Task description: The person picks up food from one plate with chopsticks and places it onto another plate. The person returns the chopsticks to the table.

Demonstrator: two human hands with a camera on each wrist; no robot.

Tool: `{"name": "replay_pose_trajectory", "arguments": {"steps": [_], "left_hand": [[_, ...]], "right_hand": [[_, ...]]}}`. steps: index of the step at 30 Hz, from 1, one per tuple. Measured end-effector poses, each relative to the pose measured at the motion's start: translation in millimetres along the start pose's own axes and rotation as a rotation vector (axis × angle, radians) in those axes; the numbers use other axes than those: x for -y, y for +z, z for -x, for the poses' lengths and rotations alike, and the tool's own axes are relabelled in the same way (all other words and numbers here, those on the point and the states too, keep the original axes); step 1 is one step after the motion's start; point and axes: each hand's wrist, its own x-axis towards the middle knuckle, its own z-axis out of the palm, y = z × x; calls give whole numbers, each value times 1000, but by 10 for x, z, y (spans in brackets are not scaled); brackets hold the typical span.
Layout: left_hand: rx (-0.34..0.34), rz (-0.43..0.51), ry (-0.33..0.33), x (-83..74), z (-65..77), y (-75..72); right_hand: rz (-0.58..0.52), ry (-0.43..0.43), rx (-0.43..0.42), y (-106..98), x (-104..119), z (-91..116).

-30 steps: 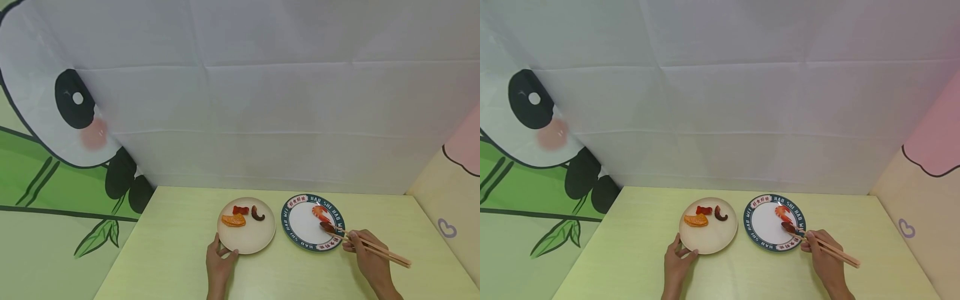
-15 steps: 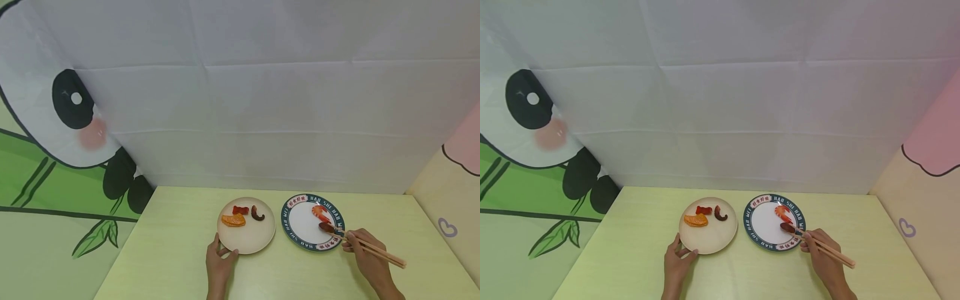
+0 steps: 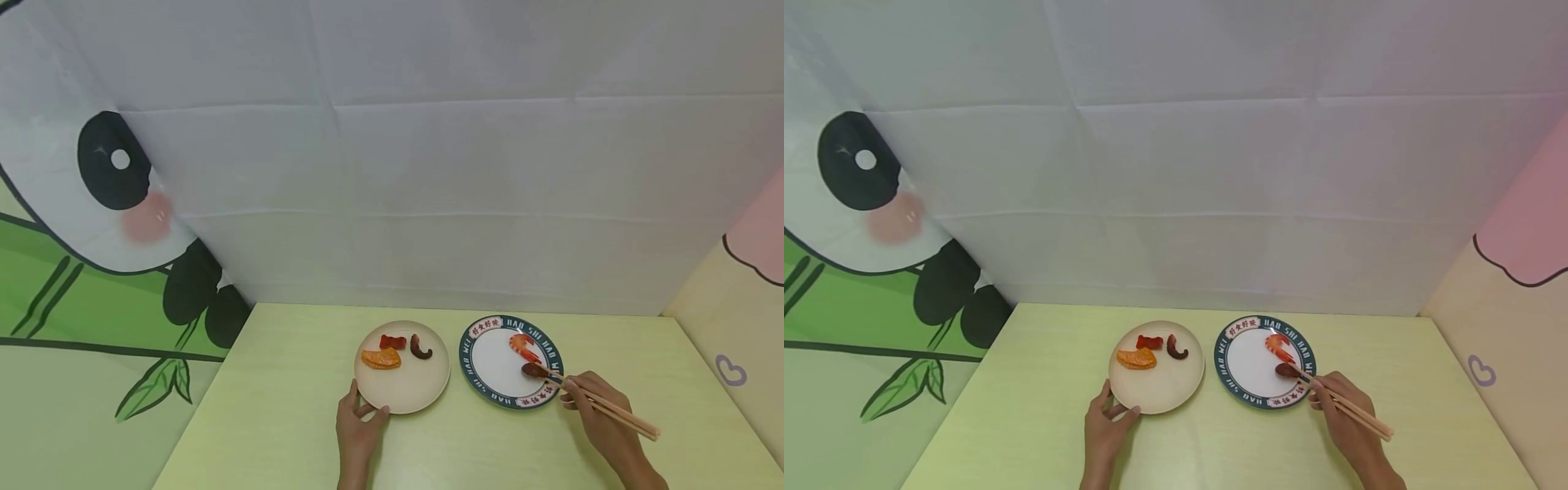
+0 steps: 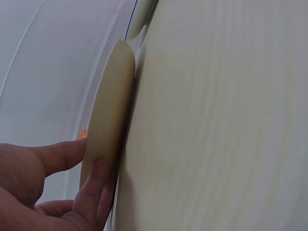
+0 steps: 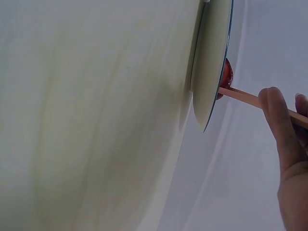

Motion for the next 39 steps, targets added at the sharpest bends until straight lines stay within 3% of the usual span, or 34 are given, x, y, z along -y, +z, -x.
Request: {"name": "replay_pose_trajectory", "arguments": {"steps": [8, 15, 24, 35, 39], "left_hand": [[-1, -5, -6, -10, 7, -11], [-4, 2, -1, 1, 7, -17], [-4, 8, -4, 7, 0, -17], [-3, 32, -5, -4, 5, -7], [-4, 32, -4, 0, 5, -12]], "right_hand": [[15, -49, 13, -17, -3, -2], [16, -84, 46, -3, -377, 23], [-2, -169, 39, -9, -358, 21], [265, -270, 74, -47, -296, 34], [299, -323, 61, -44, -279, 43]]}}
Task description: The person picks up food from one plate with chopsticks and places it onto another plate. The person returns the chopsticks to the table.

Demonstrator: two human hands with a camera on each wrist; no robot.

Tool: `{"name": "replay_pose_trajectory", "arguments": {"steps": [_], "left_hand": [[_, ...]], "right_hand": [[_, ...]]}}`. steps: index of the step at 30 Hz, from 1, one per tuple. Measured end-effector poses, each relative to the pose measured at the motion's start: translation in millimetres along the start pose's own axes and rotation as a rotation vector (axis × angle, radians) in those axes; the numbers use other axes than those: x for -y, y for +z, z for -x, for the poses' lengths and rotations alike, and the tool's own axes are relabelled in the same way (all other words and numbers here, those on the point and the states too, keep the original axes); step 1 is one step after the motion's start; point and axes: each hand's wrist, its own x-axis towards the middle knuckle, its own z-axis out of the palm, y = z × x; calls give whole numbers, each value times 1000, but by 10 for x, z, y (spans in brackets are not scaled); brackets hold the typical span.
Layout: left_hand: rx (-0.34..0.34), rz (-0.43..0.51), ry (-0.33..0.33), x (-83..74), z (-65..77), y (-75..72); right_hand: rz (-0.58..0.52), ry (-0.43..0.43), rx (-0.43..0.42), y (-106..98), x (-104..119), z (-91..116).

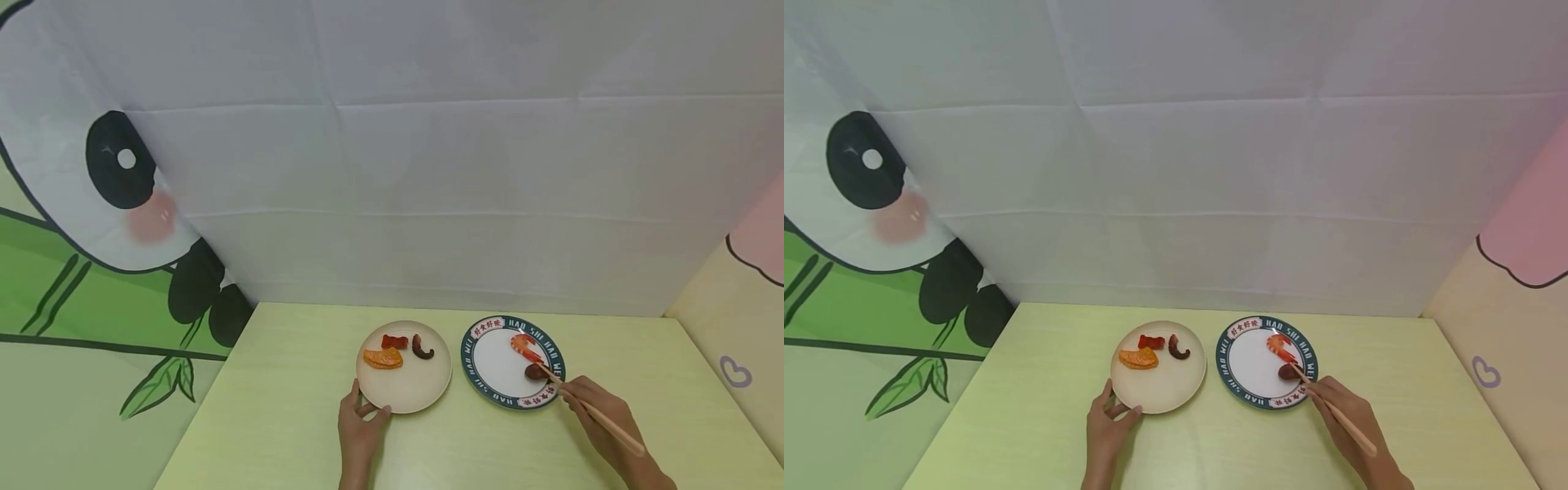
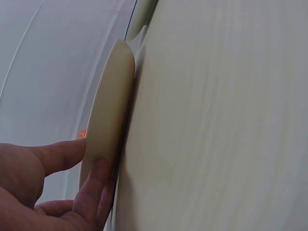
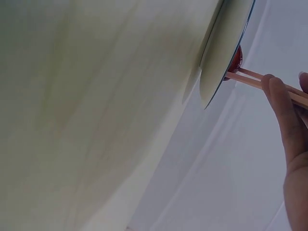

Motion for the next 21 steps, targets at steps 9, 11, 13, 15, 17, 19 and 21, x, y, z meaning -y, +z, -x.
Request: {"name": "replay_pose_trajectory", "arguments": {"steps": [9, 11, 13, 15, 17, 19, 21], "left_hand": [[-3, 3, 1, 15, 1, -3], [-3, 10, 3, 19, -2, -3], [-3, 14, 4, 20, -4, -4], [-3, 13, 3, 23, -7, -3], [-1, 14, 1, 20, -10, -1], [-3, 13, 0, 19, -13, -1], [-3, 14, 0, 16, -12, -1]], "right_hand": [[82, -25, 38, -13, 33, -9], [81, -37, 34, -20, 41, -14], [65, -41, 25, -24, 48, -20], [54, -42, 17, -25, 53, -24], [45, -46, 10, -26, 57, -27], [46, -46, 11, -31, 64, -31], [71, -49, 21, -37, 74, -34]]}}
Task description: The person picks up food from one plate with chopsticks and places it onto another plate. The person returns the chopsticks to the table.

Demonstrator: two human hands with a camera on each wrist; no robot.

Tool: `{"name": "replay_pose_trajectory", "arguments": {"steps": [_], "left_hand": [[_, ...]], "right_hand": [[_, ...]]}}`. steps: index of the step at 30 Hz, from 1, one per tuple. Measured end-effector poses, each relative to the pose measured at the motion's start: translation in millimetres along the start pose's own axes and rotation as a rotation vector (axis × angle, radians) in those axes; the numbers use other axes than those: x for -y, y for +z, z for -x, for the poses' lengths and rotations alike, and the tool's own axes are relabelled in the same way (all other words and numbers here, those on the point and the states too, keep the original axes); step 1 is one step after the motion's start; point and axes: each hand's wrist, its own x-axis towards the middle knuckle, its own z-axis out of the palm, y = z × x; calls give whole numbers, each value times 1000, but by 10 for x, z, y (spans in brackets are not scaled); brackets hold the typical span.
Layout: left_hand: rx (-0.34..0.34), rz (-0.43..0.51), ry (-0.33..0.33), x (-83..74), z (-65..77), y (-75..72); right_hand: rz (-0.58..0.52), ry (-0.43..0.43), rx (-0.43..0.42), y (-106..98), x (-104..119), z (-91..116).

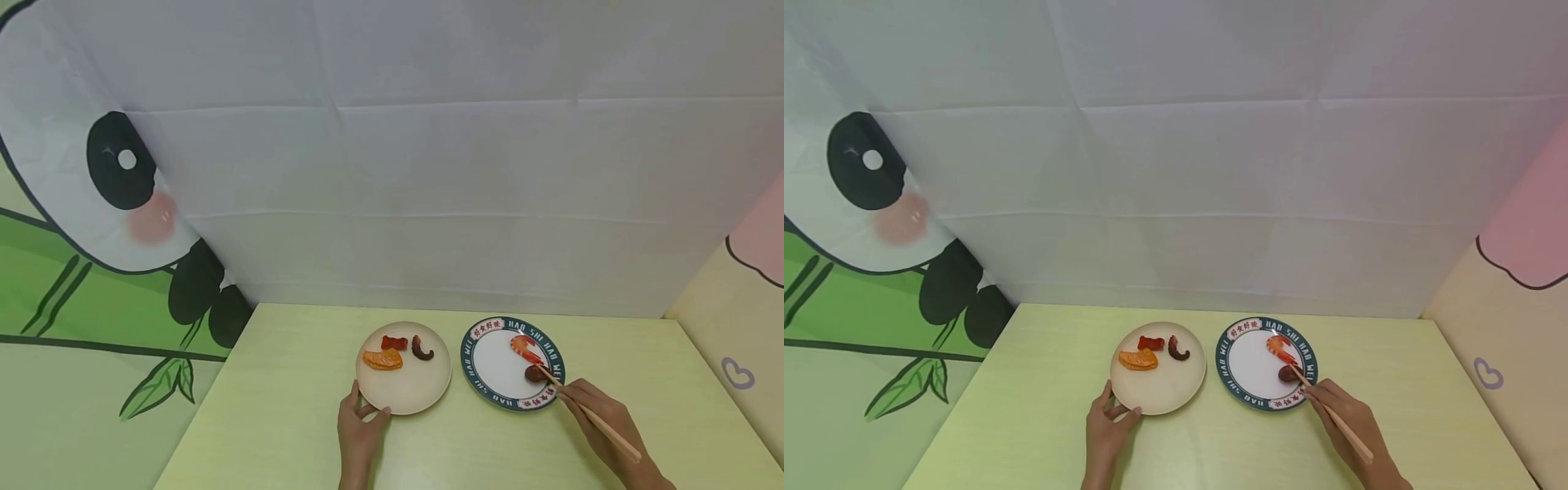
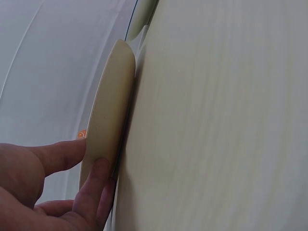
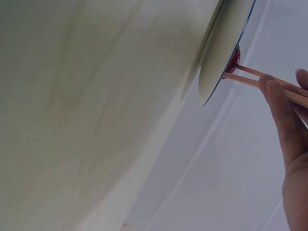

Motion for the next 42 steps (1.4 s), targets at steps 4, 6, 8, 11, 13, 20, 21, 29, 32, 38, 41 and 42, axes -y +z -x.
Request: {"name": "replay_pose_trajectory", "arguments": {"steps": [4, 6, 8, 11, 13, 20, 21, 29, 32, 38, 41, 42], "left_hand": [[-2, -1, 3, -6, 7, -6], [1, -3, 6, -2, 9, -7], [3, -2, 7, -2, 10, -7], [4, -9, 8, 1, 6, -8], [3, -15, 10, 4, 3, -9], [2, -22, 11, -3, 14, -17], [2, -20, 11, -7, 16, -17], [3, -18, 12, -21, 17, -13], [5, -23, 18, -25, 12, -11], [5, -31, 13, -25, 13, -13], [3, -38, 12, -19, 15, -17], [3, -39, 13, -17, 15, -18]], "right_hand": [[19, 3, 12, -22, 23, -5], [31, 2, 13, -30, 31, -6], [44, -1, 16, -36, 36, -7], [42, -7, 7, -39, 34, -2], [24, -11, -3, -38, 23, 6], [-25, -40, -42, -36, -28, 40], [-24, -39, -47, -37, -31, 42], [40, -3, -32, -58, -40, 54], [19, 2, -55, -57, -49, 53], [7, 22, -73, -68, -36, 56], [5, 46, -78, -81, -18, 59], [2, 55, -81, -86, -14, 58]]}}
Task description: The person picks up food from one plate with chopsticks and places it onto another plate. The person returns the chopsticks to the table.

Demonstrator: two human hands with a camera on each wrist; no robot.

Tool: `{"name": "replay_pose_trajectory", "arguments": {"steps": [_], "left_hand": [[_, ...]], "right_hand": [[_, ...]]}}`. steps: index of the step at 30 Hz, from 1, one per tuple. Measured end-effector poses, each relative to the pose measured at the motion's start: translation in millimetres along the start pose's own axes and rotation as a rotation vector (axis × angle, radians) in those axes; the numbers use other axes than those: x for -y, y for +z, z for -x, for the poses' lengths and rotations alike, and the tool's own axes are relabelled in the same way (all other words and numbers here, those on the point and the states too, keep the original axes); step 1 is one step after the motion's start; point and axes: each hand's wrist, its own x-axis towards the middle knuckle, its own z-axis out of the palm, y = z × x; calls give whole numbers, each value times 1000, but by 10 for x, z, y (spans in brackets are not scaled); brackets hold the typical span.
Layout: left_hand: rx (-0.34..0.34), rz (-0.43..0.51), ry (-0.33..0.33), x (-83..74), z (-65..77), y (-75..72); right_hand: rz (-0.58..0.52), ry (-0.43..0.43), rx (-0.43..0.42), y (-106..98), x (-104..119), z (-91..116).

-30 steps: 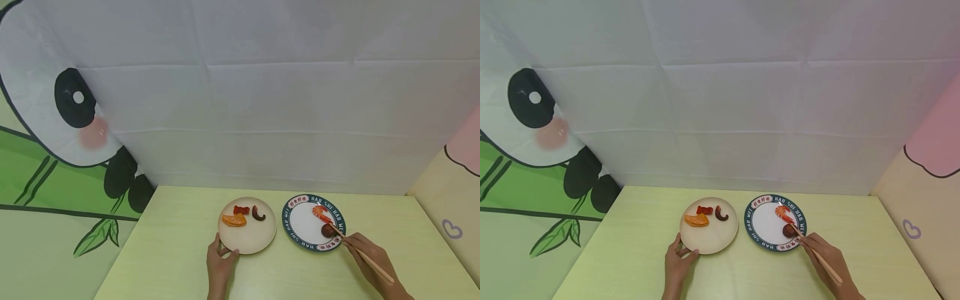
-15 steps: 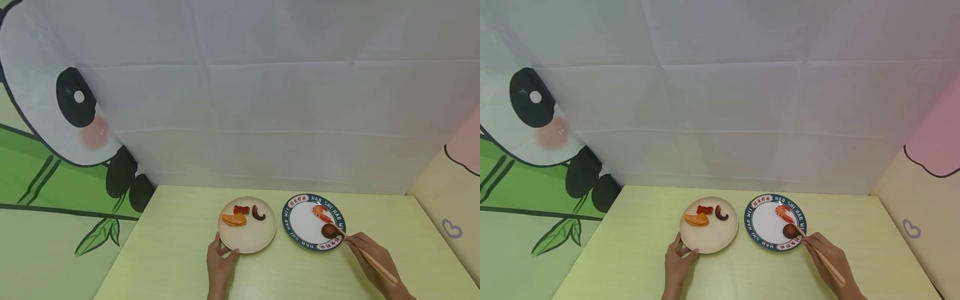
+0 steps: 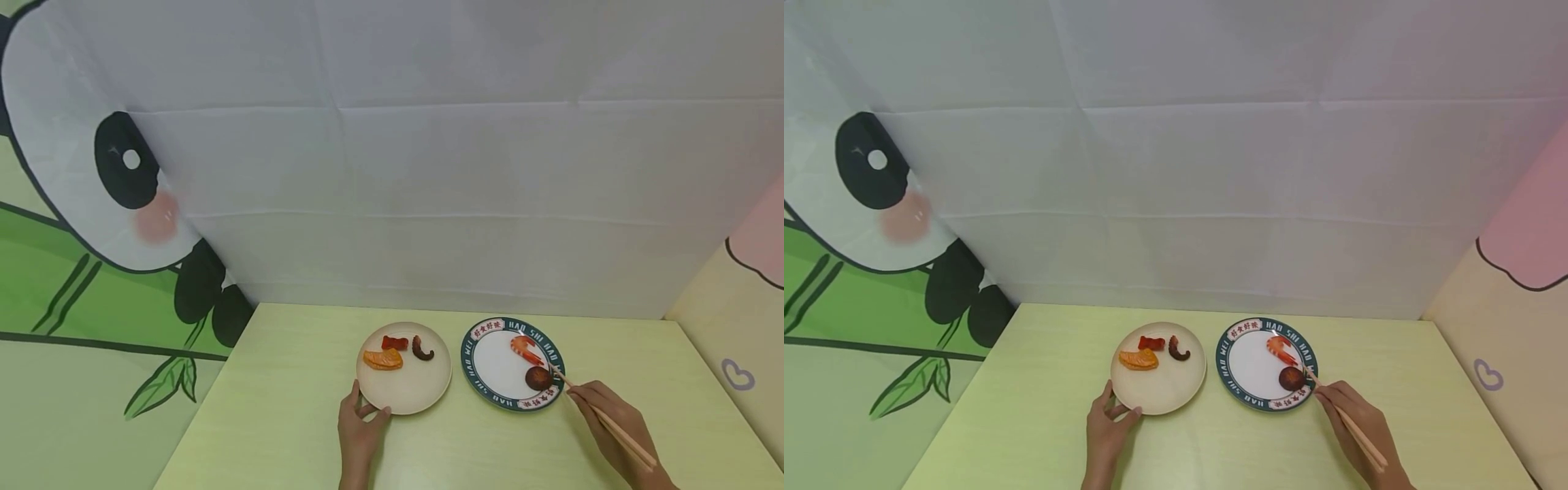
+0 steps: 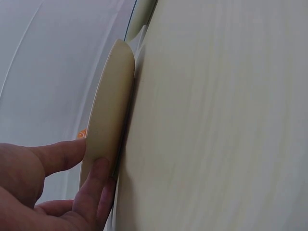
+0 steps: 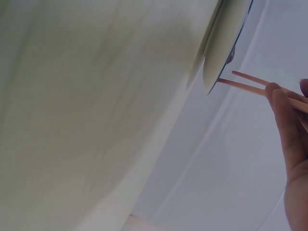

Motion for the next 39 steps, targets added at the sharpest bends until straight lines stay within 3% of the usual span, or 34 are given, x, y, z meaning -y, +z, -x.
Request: {"name": "replay_pose_trajectory", "arguments": {"steps": [22, 29, 39], "left_hand": [[-4, -22, -7, -7, 21, -9], [5, -9, -3, -4, 20, -11], [9, -18, -8, -22, -1, -11]], "right_hand": [[-42, 53, -44, -27, 76, -39], [-158, 18, -93, 15, 121, -68], [-204, 125, -43, 108, 182, -78]]}}
